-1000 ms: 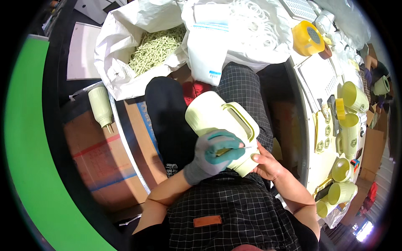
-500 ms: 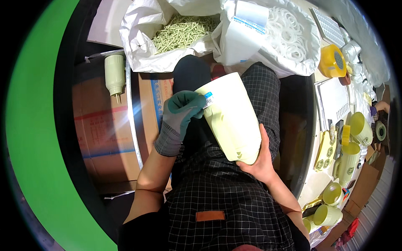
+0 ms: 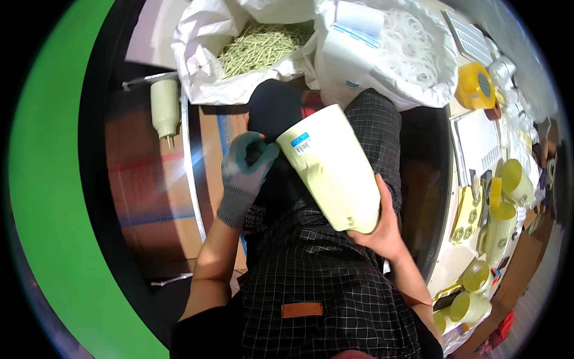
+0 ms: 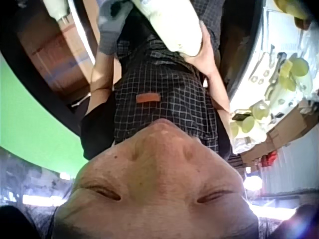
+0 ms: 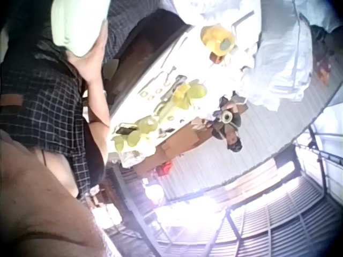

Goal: The person applies multiple stickers to a plastic jug, including a small blue sticker near the handle and a larger circular green sticker on the side, before placing the jug aside.

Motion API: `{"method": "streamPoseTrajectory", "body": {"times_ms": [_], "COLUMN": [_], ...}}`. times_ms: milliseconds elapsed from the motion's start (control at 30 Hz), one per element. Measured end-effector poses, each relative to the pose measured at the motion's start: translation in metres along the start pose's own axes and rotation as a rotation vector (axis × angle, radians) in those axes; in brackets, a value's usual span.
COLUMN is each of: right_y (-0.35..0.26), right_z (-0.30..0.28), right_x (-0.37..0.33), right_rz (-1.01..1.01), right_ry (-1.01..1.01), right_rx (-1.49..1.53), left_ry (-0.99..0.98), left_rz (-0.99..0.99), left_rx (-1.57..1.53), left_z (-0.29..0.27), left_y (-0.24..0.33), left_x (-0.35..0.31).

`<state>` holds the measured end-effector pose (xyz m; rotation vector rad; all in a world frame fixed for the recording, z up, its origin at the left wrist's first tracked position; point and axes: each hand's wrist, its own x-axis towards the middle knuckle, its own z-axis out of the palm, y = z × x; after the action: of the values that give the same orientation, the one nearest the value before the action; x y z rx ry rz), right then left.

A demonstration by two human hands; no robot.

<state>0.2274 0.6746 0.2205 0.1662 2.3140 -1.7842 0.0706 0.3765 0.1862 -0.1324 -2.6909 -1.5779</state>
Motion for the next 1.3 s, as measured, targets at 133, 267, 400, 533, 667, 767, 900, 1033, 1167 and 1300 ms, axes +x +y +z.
{"method": "streamPoseTrajectory", "body": {"times_ms": [133, 267, 400, 533, 667, 767, 900, 1033, 1167, 1300], "right_y": [-0.016, -0.070, -0.054, -0.034, -0.002, 0.073, 0.119, 0.124, 0.108, 0.130], "right_z": [-0.051, -0.071, -0.041, -0.007, -0.074, -0.168, -0.260, -0.288, -0.288, -0.269], "right_x": [0.013, 0.061, 0.107, 0.148, 0.094, 0.021, -0.022, -0.032, -0.090, -0.180], "right_rz": [-0.113, -0.442, -0.144, -0.224, -0.255, -0.062, 0.080, 0.061, 0.004, 0.386], "right_ry": [0.040, 0.353, 0.301, 0.303, 0.648, 1.225, 1.104, 0.981, 1.208, 1.257], "right_rx": [0.334, 0.023, -0.348, -0.230, -0.289, -0.531, -1.001, -0.934, -0.564, -0.233], "left_ry": [-0.042, -0.503, -0.579, -0.300, -0.443, -0.392, -0.453, -0.655, -0.814, -0.958], "left_rz": [0.163, -0.323, -0.042, 0.705, 0.737, 0.808, 0.935, 1.076, 1.206, 1.409], "left_rx": [-0.181, -0.370, 0.159, 0.242, 0.582, 0.539, 0.359, 0.187, 0.225, 0.214], "left_z": [0.032, 0.035, 0.022, 0.050, 0.075, 0.077, 0.107, 0.170, 0.238, 0.323], "left_y": [0.025, 0.011, 0.049, 0.083, 0.078, 0.097, 0.125, 0.170, 0.207, 0.240], "left_x": [-0.015, -0.039, -0.040, -0.031, -0.030, -0.019, 0.003, 0.015, 0.008, -0.036]}}
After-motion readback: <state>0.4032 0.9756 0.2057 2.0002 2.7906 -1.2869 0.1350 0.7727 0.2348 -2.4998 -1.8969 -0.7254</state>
